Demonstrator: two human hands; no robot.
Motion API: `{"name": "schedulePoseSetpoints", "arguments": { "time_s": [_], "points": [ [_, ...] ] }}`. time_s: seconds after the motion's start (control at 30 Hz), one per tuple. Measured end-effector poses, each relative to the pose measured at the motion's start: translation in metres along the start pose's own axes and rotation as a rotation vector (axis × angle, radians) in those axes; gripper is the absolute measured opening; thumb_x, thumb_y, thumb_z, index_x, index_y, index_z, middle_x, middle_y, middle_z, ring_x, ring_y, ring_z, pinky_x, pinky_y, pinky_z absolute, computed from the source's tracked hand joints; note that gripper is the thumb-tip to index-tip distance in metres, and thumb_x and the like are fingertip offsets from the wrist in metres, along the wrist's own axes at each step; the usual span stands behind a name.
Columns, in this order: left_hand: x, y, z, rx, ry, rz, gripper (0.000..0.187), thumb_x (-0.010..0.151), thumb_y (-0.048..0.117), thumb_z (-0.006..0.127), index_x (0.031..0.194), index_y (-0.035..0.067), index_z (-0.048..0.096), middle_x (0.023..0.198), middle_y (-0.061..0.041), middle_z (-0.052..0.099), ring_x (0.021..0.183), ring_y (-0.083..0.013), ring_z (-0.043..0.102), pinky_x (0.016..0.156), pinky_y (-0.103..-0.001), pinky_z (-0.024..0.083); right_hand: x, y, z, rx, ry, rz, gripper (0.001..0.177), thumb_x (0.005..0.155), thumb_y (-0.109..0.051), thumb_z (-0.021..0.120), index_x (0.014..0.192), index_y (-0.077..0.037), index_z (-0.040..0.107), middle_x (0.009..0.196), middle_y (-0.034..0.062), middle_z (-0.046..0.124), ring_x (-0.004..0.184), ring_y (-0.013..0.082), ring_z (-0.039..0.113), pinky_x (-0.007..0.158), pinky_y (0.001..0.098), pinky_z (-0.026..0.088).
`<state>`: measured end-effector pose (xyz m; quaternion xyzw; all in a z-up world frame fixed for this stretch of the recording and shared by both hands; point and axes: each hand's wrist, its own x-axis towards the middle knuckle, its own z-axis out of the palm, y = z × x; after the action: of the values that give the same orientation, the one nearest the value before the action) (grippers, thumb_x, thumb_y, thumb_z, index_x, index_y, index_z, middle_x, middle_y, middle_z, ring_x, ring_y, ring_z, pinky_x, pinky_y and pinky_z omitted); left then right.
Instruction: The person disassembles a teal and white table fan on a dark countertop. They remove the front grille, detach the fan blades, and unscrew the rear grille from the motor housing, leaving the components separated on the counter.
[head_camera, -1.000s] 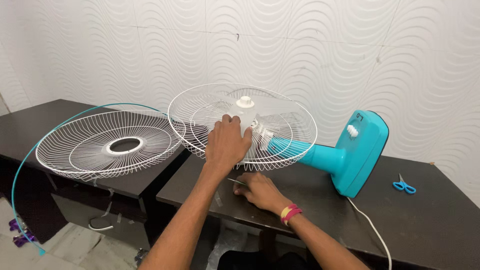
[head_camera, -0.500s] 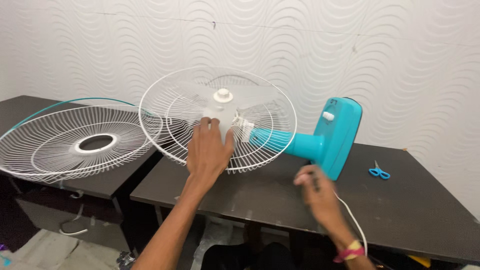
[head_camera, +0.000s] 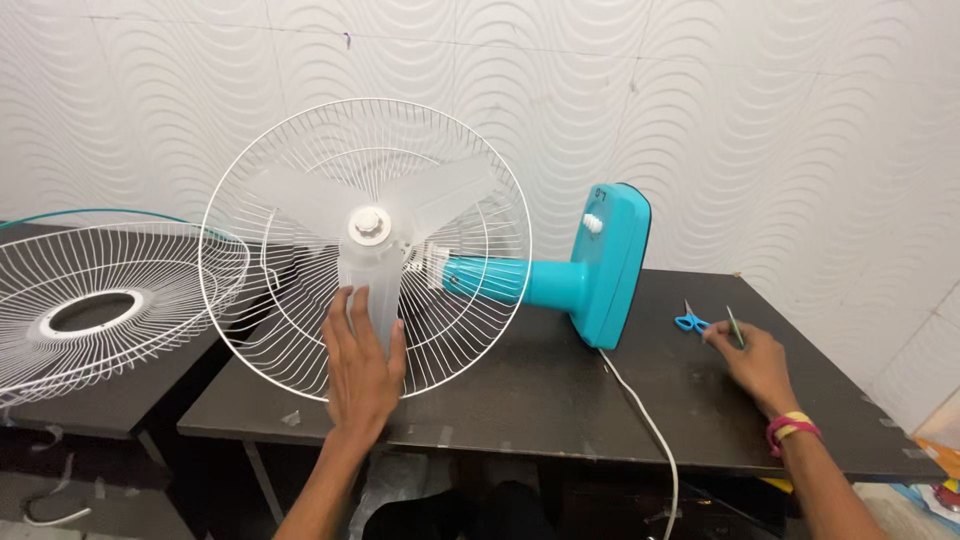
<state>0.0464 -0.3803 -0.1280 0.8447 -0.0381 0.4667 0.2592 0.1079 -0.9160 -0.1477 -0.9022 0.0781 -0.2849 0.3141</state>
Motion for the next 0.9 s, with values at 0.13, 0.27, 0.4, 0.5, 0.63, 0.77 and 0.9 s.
{"name": "schedulePoseSetpoints", "arguments": {
  "time_s": [0.13,0.27,0.4,0.5,0.63,0.77,0.9],
  "points": [
    [0.004,0.009,0.01,-0.15,-0.028,-0.137,0.089,0.092,0.039,0.073,0.154,-0.003,0.024,0.15,-0.027,0.025,0.14,-0.0496,0.035,0.102,-0.061,0.049,0.024,0.029,0.005,-0.166,-0.117,0.233,0.032,0.093,-0.043,0.072,0.109,-0.017,0.082,0.088,0.0103,0.08,0.081,0.0268,0.074,0.077,0.0435,0.057],
    [0.008,0.031,0.032,-0.455,0.074,-0.297,0.122,0.071,0.035,0.084,0.161,0.002,0.008,0.158,-0.027,0.013,0.139,-0.0479,0.036,0.108,-0.061,0.044,0.027,0.043,0.002,-0.304,-0.092,0.154,0.033,0.094,-0.044,0.068,0.109,-0.018,0.082,0.089,0.0113,0.08,0.084,0.0271,0.077,0.083,0.0437,0.059],
    [0.008,0.049,0.049,-0.438,0.181,-0.433,0.128,0.066,0.025,0.087,0.161,0.002,0.005,0.158,-0.03,0.013,0.137,-0.0487,0.039,0.108,-0.061,0.045,0.017,0.047,-0.006,-0.364,0.016,0.069,0.03,0.091,-0.043,0.07,0.106,-0.02,0.082,0.093,0.0114,0.078,0.091,0.0336,0.072,0.084,0.0474,0.056],
    [0.005,0.051,0.049,-0.399,0.112,-0.507,0.127,0.066,0.024,0.085,0.162,0.0,0.004,0.153,-0.029,0.027,0.13,-0.046,0.048,0.103,-0.06,0.049,0.015,0.04,-0.009,-0.37,-0.108,0.184,0.03,0.092,-0.041,0.066,0.108,-0.02,0.079,0.091,0.0106,0.081,0.089,0.0287,0.08,0.086,0.0448,0.06],
    [0.005,0.052,0.044,-0.276,0.042,-0.539,0.123,0.069,0.029,0.082,0.162,0.0,0.008,0.142,-0.028,0.045,0.116,-0.0422,0.061,0.093,-0.058,0.055,0.006,0.026,-0.014,-0.34,-0.061,0.095,0.029,0.09,-0.038,0.067,0.11,-0.02,0.079,0.097,0.0095,0.079,0.094,0.0317,0.075,0.087,0.0456,0.057],
    [0.003,0.058,0.039,-0.218,0.036,-0.522,0.123,0.069,0.033,0.082,0.161,-0.001,0.008,0.141,-0.029,0.045,0.109,-0.0435,0.064,0.09,-0.056,0.056,-0.002,0.013,-0.016,-0.294,-0.069,0.055,0.029,0.09,-0.035,0.066,0.113,-0.023,0.079,0.101,0.0082,0.079,0.096,0.03,0.075,0.087,0.0458,0.056],
    [0.0,0.062,0.035,-0.206,0.016,-0.521,0.117,0.075,0.035,0.078,0.16,-0.003,0.008,0.142,-0.03,0.044,0.105,-0.044,0.066,0.088,-0.056,0.056,0.0,0.0,-0.017,-0.389,-0.157,0.075,0.034,0.085,-0.047,0.073,0.111,-0.026,0.077,0.103,0.0038,0.076,0.101,0.0245,0.072,0.088,0.045,0.055]
  ]
}}
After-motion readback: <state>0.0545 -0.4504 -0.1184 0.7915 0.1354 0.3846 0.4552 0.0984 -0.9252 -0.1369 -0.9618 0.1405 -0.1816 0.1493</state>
